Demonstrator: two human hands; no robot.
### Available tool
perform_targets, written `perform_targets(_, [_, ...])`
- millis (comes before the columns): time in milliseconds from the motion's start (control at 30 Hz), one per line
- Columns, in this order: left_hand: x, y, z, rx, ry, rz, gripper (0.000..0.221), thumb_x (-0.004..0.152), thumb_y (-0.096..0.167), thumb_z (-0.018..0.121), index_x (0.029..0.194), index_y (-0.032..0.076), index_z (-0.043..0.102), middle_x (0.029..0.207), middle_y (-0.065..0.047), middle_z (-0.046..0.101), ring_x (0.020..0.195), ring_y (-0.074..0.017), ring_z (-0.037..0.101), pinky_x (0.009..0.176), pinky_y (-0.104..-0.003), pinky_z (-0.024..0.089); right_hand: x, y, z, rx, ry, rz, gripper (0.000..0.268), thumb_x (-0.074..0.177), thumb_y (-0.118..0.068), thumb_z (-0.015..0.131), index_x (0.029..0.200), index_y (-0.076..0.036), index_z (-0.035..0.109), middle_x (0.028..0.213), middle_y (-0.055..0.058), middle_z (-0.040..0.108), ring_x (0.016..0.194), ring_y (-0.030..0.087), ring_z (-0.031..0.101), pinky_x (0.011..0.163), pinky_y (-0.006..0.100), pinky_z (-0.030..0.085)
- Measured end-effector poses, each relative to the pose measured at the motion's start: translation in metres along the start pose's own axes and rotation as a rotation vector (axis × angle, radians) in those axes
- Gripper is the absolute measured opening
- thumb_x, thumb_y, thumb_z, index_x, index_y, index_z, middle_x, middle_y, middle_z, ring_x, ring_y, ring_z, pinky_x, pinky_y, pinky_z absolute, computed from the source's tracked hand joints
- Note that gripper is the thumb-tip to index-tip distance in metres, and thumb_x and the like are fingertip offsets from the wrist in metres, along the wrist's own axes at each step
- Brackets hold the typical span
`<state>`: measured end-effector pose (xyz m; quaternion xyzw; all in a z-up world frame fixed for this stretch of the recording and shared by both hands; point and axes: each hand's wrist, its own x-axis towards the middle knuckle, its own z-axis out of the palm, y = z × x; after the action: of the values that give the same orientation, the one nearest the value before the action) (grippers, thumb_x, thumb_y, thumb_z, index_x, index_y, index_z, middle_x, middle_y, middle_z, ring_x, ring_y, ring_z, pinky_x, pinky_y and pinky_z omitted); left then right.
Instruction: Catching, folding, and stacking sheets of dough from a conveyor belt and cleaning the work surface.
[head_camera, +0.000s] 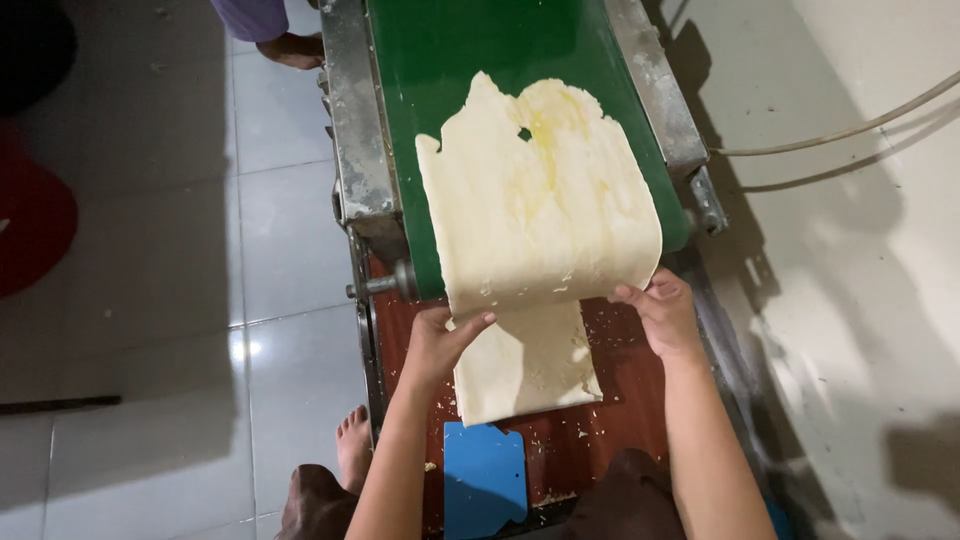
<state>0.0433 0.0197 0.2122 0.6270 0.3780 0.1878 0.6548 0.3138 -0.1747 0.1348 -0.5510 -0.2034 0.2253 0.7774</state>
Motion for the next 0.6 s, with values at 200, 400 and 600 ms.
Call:
perform_targets(200, [-0.007, 0.026, -0.001, -0.081, -0.114, -0.045, 0.031, 0.077, 0.026, 0.09, 0.071, 0.001, 0.074, 0.055, -0.003, 0.059, 0.053, -0.0097, 0.043, 0.048, -0.021, 0.029, -0.009, -0.044, 0.033, -0.078, -0.015, 0.185, 0.028, 0.068, 0.001, 0.087, 0.091, -0.003, 0.071, 0.079, 0.011, 0.073, 0.07, 0.02, 0.073, 0.066, 0.036, 0.059])
perform_targets(400, [0.003, -0.015, -0.005, -0.05, -0.15, -0.112, 0.029, 0.083, 0.026, 0.085, 0.076, 0.0, 0.075, 0.052, -0.006, 0.061, 0.043, -0.0079, 0.044, 0.043, -0.02, 0.03, -0.009, -0.012, 0.006, -0.146, -0.193, 0.278, 0.024, 0.077, -0.001, 0.082, 0.099, -0.007, 0.077, 0.1, 0.019, 0.078, 0.095, 0.033, 0.074, 0.098, 0.052, 0.054])
perform_targets(600, [0.003, -0.021, -0.011, 0.064, -0.331, -0.339, 0.045, 0.084, 0.029, 0.084, 0.109, -0.006, 0.073, 0.102, -0.032, 0.074, 0.087, -0.0412, 0.074, 0.078, -0.041, 0.057, -0.019, 0.019, -0.009, -0.25, -0.155, 0.624, 0.042, 0.067, -0.001, 0.09, 0.106, -0.001, 0.076, 0.102, 0.022, 0.076, 0.088, 0.035, 0.074, 0.08, 0.048, 0.061])
